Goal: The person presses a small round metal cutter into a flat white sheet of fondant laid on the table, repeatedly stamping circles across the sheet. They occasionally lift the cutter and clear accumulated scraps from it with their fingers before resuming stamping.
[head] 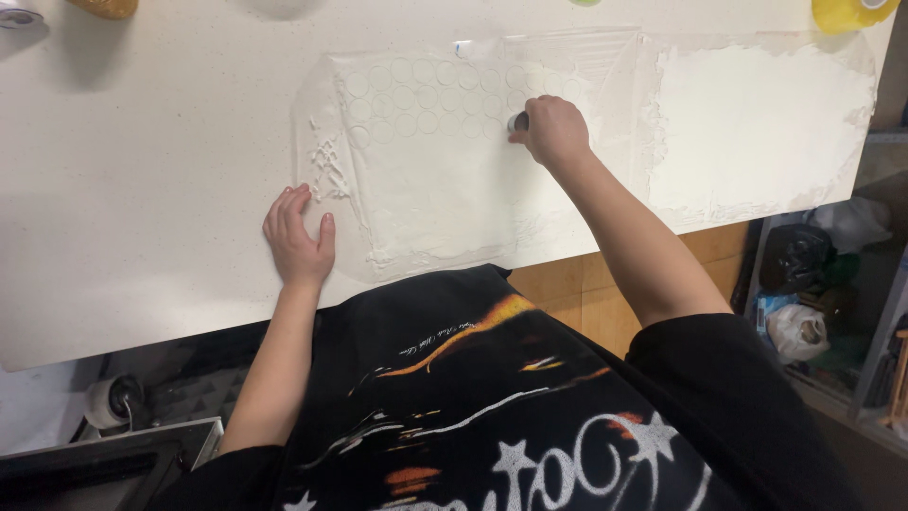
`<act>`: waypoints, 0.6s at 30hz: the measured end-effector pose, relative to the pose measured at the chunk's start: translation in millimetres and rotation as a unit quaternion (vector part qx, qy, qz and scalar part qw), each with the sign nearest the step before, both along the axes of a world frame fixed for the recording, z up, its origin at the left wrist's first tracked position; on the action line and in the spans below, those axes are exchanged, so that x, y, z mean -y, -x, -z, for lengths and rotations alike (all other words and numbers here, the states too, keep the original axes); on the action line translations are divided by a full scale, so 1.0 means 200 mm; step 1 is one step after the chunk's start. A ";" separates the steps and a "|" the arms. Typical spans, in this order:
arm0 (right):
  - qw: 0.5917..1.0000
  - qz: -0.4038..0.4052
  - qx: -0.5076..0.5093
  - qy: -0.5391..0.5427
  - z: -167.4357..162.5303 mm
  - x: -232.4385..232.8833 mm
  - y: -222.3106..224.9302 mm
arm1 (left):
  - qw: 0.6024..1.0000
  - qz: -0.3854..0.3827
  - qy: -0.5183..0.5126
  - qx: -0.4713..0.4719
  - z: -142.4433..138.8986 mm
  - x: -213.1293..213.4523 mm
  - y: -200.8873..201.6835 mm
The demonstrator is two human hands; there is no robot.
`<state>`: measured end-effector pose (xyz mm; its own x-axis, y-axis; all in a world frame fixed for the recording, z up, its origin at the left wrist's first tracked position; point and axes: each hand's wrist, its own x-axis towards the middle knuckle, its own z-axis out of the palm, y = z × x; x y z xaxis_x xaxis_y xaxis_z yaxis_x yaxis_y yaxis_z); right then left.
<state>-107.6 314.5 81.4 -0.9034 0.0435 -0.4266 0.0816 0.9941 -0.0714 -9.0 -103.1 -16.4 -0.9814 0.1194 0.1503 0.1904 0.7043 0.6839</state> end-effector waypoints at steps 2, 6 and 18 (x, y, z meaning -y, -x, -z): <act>0.999 -0.029 -0.029 0.030 -0.01 0.00 0.00 | 1.000 0.001 -0.001 -0.003 0.00 0.00 0.00; 0.999 -0.019 0.026 0.004 -0.02 0.00 0.00 | 1.000 0.000 -0.001 -0.004 0.00 0.00 0.00; 0.999 -0.048 0.016 0.001 -0.04 0.01 -0.02 | 1.000 -0.002 0.002 -0.005 -0.02 0.00 -0.01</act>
<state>-103.6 312.0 89.5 -0.8892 -0.0432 -0.4555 -0.0116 0.9973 -0.0719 -7.4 -103.3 -12.4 -0.9803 0.1152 0.1604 0.1943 0.7074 0.6796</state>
